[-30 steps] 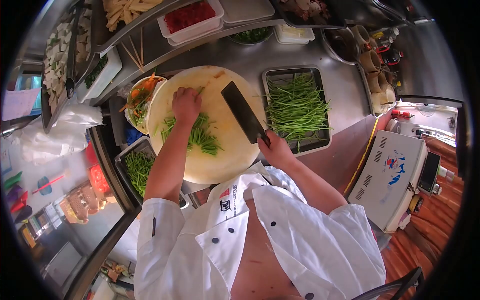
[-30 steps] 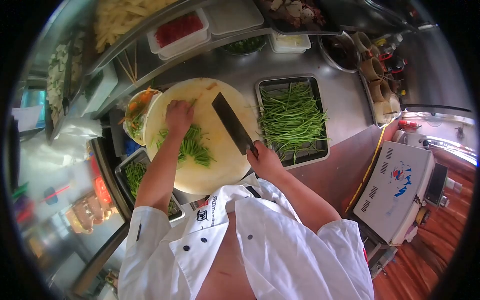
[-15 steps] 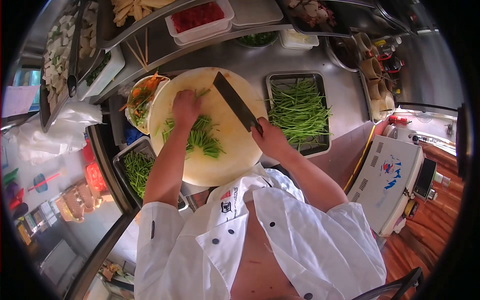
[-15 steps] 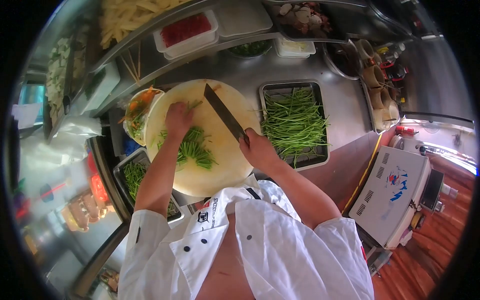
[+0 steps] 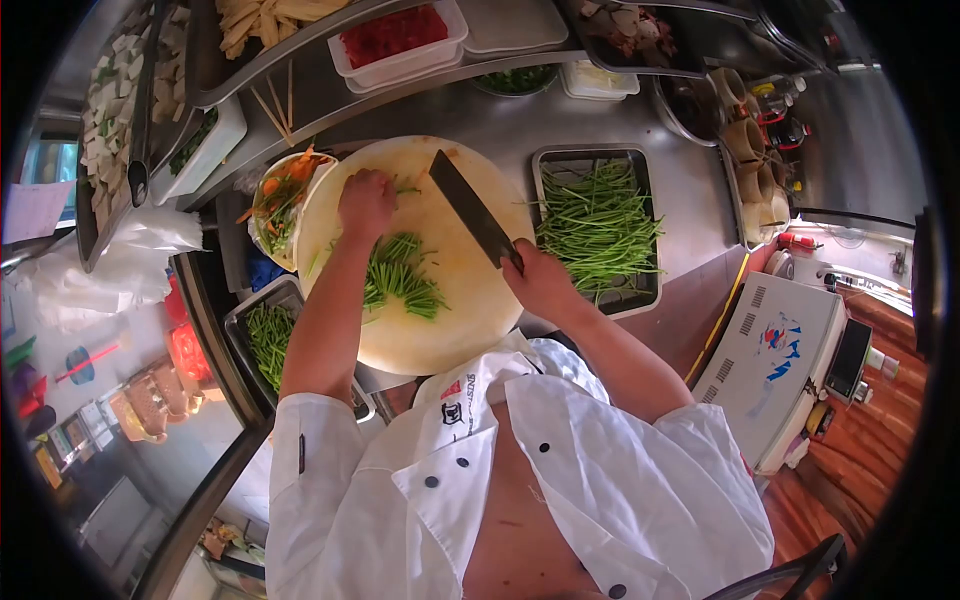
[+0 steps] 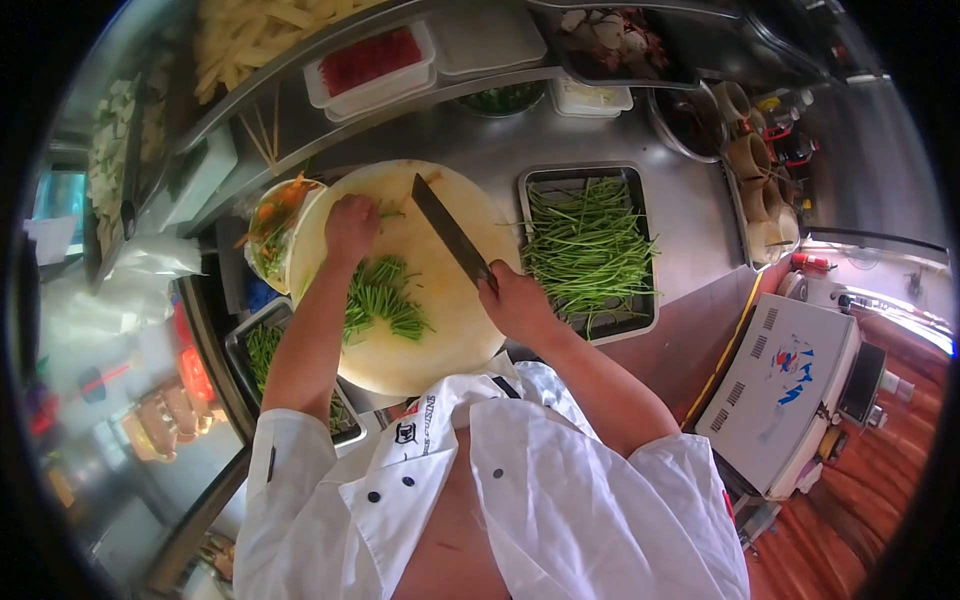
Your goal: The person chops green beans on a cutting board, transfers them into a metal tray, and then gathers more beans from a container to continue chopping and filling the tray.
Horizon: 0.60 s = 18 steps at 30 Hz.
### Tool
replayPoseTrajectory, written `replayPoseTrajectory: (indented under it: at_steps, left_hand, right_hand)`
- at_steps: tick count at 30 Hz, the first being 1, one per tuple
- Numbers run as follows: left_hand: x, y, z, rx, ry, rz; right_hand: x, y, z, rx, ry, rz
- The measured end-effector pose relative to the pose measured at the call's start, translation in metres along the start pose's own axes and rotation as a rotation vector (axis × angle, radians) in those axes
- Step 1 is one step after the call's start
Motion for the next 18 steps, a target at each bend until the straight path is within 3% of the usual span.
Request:
replayPoseTrajectory:
  at_steps: [7,11,18]
  left_hand:
    - [0.002,0.026,-0.014,0.084,-0.222,0.092]
    - [0.006,0.011,-0.010,0.093,-0.230,0.039]
    - [0.014,-0.006,-0.015,0.145,-0.057,-0.005]
  right_hand:
    - [-0.001,-0.002,0.006,0.047,-0.032,0.055]
    - [-0.002,-0.007,0.005,0.033,-0.027,0.052]
    - [-0.013,-0.012,0.016,0.068,-0.013,0.044]
Point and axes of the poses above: each hand's wrist, its own x-axis away from the middle knuckle, its own y-axis out of the back of the hand, z = x × y, the point moved 1 cm from there along -x, towards the middle knuckle, and after that the axes turned 1 degree about y, right-handed, at the moved point
